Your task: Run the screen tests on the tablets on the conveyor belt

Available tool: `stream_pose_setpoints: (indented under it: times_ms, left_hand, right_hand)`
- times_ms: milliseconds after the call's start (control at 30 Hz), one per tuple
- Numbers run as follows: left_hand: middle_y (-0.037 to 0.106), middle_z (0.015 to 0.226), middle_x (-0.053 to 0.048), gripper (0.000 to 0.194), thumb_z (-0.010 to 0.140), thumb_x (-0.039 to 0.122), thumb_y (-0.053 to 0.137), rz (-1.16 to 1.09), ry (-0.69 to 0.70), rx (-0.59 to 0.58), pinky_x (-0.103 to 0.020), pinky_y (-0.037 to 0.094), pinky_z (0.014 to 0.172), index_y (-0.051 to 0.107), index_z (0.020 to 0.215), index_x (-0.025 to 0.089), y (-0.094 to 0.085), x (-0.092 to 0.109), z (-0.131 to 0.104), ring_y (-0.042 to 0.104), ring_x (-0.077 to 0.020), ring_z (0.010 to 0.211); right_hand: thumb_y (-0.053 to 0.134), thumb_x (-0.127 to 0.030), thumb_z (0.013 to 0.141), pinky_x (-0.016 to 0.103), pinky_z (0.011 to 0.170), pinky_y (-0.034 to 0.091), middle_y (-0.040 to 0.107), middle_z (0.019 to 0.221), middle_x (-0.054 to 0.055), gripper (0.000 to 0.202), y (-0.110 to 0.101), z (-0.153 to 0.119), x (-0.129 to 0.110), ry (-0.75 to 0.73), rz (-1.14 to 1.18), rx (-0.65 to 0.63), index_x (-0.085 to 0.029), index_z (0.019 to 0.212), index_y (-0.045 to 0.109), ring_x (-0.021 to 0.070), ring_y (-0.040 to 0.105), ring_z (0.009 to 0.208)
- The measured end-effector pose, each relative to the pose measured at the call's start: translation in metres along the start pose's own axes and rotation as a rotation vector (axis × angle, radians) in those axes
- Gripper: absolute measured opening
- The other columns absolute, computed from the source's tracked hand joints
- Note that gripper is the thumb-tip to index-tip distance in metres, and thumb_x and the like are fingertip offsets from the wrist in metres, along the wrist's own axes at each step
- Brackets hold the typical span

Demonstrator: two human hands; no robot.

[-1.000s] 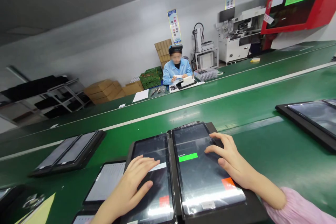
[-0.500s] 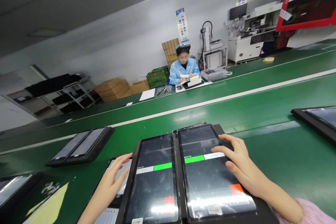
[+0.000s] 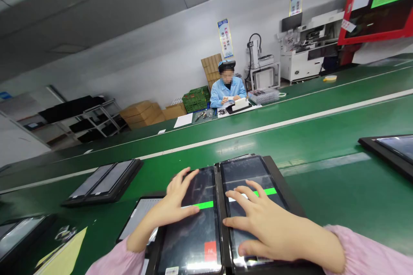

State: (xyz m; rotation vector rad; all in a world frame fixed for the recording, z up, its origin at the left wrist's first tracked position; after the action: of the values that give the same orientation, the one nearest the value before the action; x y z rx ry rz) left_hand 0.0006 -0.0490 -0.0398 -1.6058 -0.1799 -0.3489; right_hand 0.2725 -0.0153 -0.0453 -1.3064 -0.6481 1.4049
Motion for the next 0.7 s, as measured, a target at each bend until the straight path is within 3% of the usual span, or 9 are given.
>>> stream_pose_setpoints:
  times_ms: [100,167,267,333,400,533,700]
  left_hand:
    - [0.012,0.169,-0.018,0.073,0.089,0.061,0.068,0.063,0.073,-0.120,-0.074,0.004,0.119,0.042,0.152,0.035,-0.004,0.028,0.038,0.006,-0.0427,0.156]
    - [0.019,0.168,-0.017,0.056,0.093,0.060,0.064,0.110,0.093,-0.137,-0.073,-0.003,0.119,0.055,0.141,0.033,-0.007,0.036,0.055,0.007,-0.0411,0.156]
    - [0.031,0.164,-0.017,0.039,0.098,0.055,0.058,0.070,0.117,-0.232,-0.074,-0.004,0.118,0.063,0.128,0.030,-0.005,0.038,0.066,0.012,-0.0370,0.156]
    - [0.030,0.164,-0.018,0.034,0.100,0.052,0.057,0.027,0.130,-0.296,-0.074,-0.002,0.118,0.064,0.123,0.029,-0.001,0.038,0.067,0.010,-0.0352,0.156]
    - [0.028,0.165,-0.017,0.030,0.100,0.050,0.056,0.019,0.142,-0.308,-0.074,-0.002,0.118,0.065,0.119,0.028,0.000,0.038,0.066,0.007,-0.0353,0.156]
    - [0.033,0.163,-0.016,0.025,0.103,0.046,0.050,0.020,0.153,-0.294,-0.076,-0.002,0.117,0.065,0.115,0.029,0.002,0.039,0.065,0.008,-0.0353,0.156]
    - [0.038,0.161,-0.016,0.034,0.107,0.042,0.036,0.052,0.144,-0.284,-0.076,-0.001,0.117,0.066,0.113,0.027,0.004,0.042,0.067,0.013,-0.0349,0.156]
  right_hand:
    - [0.055,-0.063,0.100,0.077,0.113,0.021,0.048,0.149,0.011,0.038,0.000,0.005,0.009,0.020,0.004,-0.049,-0.040,0.123,0.074,0.0426,0.039,0.139]
    - [0.044,-0.063,0.104,0.075,0.114,0.023,0.049,0.149,0.006,0.043,-0.003,-0.002,0.029,0.071,0.039,-0.011,-0.039,0.105,0.080,0.0404,0.040,0.139]
    - [0.032,-0.063,0.105,0.067,0.113,0.035,0.056,0.138,0.009,0.056,-0.011,-0.025,0.078,0.340,0.114,0.336,-0.033,0.098,0.080,0.0369,0.048,0.130]
    - [0.036,-0.066,0.101,0.060,0.108,0.044,0.061,0.123,0.012,0.055,-0.008,-0.046,0.111,0.559,0.179,0.609,-0.030,0.104,0.077,0.0343,0.056,0.120]
    - [0.046,-0.069,0.093,0.053,0.102,0.052,0.062,0.114,0.012,0.053,0.003,-0.060,0.134,0.673,0.270,0.757,-0.027,0.102,0.075,0.0325,0.061,0.112]
    - [0.064,-0.069,0.077,0.044,0.092,0.057,0.065,0.111,0.011,0.049,0.024,-0.068,0.154,0.739,0.434,0.823,-0.024,0.096,0.075,0.0313,0.064,0.108]
    - [0.069,-0.063,0.070,0.042,0.087,0.057,0.068,0.111,0.011,0.048,0.027,-0.070,0.151,0.806,0.553,0.864,-0.023,0.094,0.077,0.0318,0.066,0.105]
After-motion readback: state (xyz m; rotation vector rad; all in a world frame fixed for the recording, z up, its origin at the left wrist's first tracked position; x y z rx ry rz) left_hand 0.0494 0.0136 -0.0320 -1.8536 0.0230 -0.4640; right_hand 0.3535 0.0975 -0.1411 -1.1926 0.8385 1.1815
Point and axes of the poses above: each hand's wrist, its own z-axis towards the middle knuckle, its own y-axis out of the palm, x = y × z, the point moved 5 cm from there along z, towards the middle knuckle
